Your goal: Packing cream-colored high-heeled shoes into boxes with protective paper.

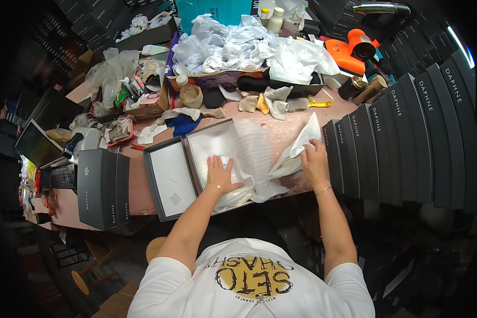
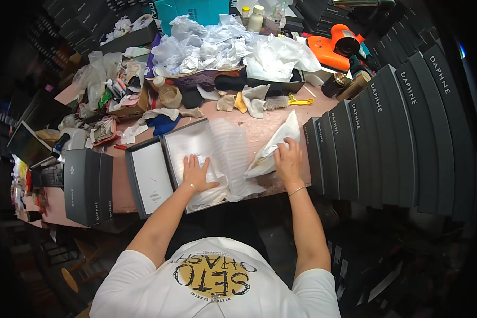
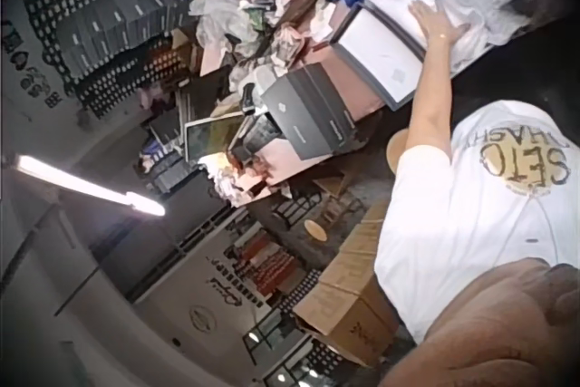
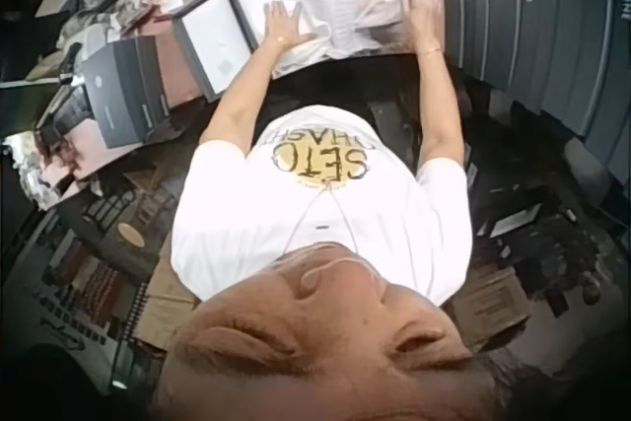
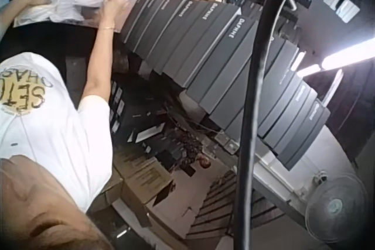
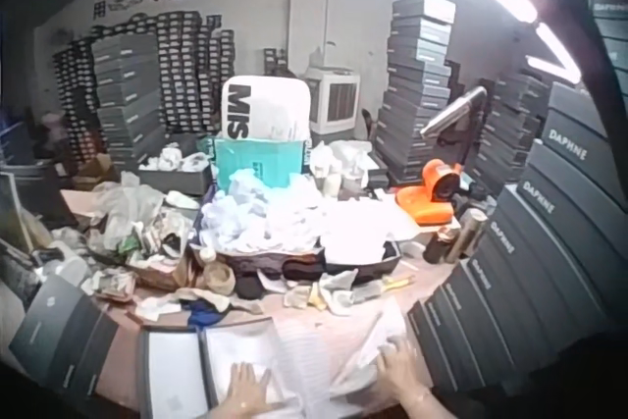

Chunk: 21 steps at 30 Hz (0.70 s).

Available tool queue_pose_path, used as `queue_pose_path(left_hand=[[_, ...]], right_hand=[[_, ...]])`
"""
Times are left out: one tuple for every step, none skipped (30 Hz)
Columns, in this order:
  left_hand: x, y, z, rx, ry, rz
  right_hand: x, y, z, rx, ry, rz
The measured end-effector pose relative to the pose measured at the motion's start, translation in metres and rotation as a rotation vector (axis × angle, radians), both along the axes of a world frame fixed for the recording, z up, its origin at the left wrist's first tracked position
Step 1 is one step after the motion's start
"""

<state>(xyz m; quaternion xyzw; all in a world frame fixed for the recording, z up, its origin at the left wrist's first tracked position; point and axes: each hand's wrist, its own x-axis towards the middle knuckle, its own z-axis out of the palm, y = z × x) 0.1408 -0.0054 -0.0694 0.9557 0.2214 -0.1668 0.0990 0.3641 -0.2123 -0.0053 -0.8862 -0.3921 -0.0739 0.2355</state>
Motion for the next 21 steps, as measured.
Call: queue_pose_path(left_hand=[[0.004,0.003,0.006,-0.025,-0.038,-0.006],[0.01,0.007,0.012,-0.043,-0.085,-0.023],[0.013,0.013,0.008,-0.225,-0.327,0.143],[0.015,0.019,-0.003,-0.413,-0.571,0.305],[0.017,0.024,-0.009,-0.602,-0.814,0.477],[0.023,0.024,0.005,-0.82,-0.868,0.546],[0.028,0.021,0.032,-1.033,-0.906,0.62],[0.032,0.015,0.058,-1.246,-0.948,0.691],[0.033,0.006,0.075,-1.424,-0.885,0.713],[0.034,0.0,0.087,-1.616,-0.779,0.743],[0.031,-0.007,0.093,-1.751,-0.643,0.776],[0.029,-0.019,0.092,-1.747,-0.456,0.804],[0.022,-0.036,0.094,-2.233,-0.314,0.654],[0.006,-0.048,0.101,-2.411,-0.141,0.658],[-0.009,-0.062,0.084,-2.457,-0.294,0.66],[-0.021,-0.075,0.1,-2.295,-0.446,0.571],[-0.039,-0.083,0.092,-2.266,-0.469,0.627],[-0.055,-0.083,0.085,-2.233,-0.496,0.682],[-0.07,-0.073,0.092,-2.013,-0.541,0.679],[-0.091,-0.06,0.104,-1.802,-0.576,0.668],[-0.11,-0.046,0.113,-1.598,-0.604,0.65]], right_hand=[[0.006,-0.008,0.015,-0.047,0.026,-0.034],[0.013,-0.017,0.017,-0.004,0.068,-0.056],[0.023,-0.018,0.02,0.047,0.102,-0.064],[0.03,-0.018,0.025,0.098,0.136,-0.069],[0.033,-0.008,0.035,0.249,0.071,0.057],[0.03,-0.003,0.051,0.324,0.166,0.081],[0.019,0.002,0.073,0.4,0.274,0.107],[0.008,0.008,0.098,0.478,0.378,0.136],[-0.005,0.014,0.124,0.47,0.435,0.226],[-0.025,0.014,0.149,0.451,0.494,0.315],[-0.046,0.016,0.168,0.429,0.555,0.413],[-0.064,0.017,0.176,0.443,0.584,0.572],[-0.084,0.016,0.18,0.392,0.612,0.697],[-0.104,0.017,0.188,0.325,0.652,0.817],[-0.124,0.02,0.182,0.3,0.71,0.953],[-0.141,0.02,0.173,0.329,0.85,1.013],[-0.15,0.01,0.155,0.206,1.074,1.087],[-0.152,0.001,0.144,0.038,1.222,1.199],[-0.151,-0.013,0.128,0.003,1.43,1.173],[-0.151,-0.026,0.112,-0.04,1.639,1.132],[-0.152,-0.036,0.094,0.217,1.943,0.889]])
